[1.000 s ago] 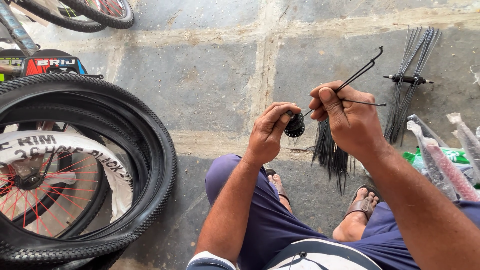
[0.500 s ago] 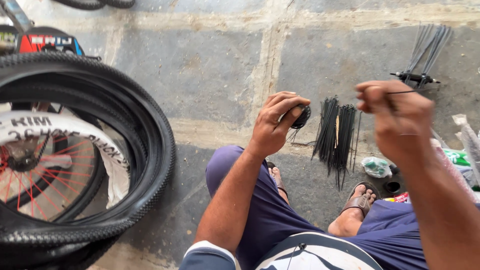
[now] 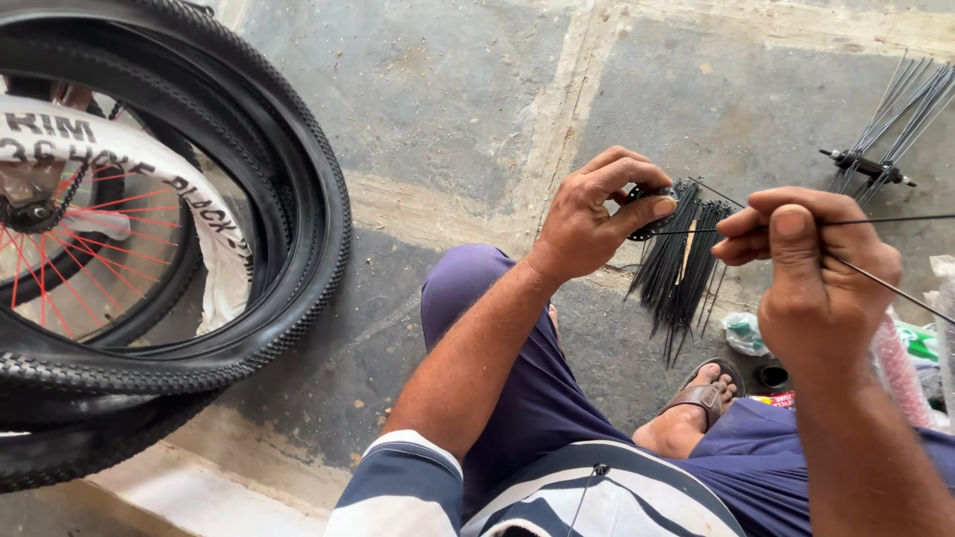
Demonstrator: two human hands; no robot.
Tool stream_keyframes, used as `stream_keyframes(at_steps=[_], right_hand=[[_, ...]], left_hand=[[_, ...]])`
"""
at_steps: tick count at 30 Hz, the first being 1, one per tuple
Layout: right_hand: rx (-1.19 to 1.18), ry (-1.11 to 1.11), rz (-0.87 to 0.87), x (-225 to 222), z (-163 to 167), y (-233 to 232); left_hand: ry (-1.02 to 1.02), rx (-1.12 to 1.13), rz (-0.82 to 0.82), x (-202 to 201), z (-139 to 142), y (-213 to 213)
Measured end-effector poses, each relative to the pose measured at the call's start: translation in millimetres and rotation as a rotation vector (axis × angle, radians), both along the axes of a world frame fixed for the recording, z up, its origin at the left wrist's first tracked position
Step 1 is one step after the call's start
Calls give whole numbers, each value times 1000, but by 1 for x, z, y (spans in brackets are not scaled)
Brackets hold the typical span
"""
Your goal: The person sits on the floor and inserts multiple black spokes into the holes of a bicycle hub. They hold the hub in one hand and feed the spokes into the flange with the other, arranging them in a radial pattern.
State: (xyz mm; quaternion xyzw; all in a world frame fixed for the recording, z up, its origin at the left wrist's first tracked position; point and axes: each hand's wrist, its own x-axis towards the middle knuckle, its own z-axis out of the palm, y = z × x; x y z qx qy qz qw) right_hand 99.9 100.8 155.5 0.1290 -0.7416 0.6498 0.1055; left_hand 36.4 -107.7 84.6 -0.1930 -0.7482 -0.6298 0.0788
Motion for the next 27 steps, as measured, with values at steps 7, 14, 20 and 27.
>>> stream_keyframes(at_steps=[7,14,20,27], right_hand=[[12,-14,12,-6,-6,-9],[51,0,2,-7,-5,-14],[515,169,-37,-11,9,-29],[304,62,-132,-10,19,-5]], left_hand=[[9,3,19,-3,-2,-4],[20,-7,39,-1,-1,-6],[4,4,44,0,2,-6],[14,33,70,-1,0,-4]])
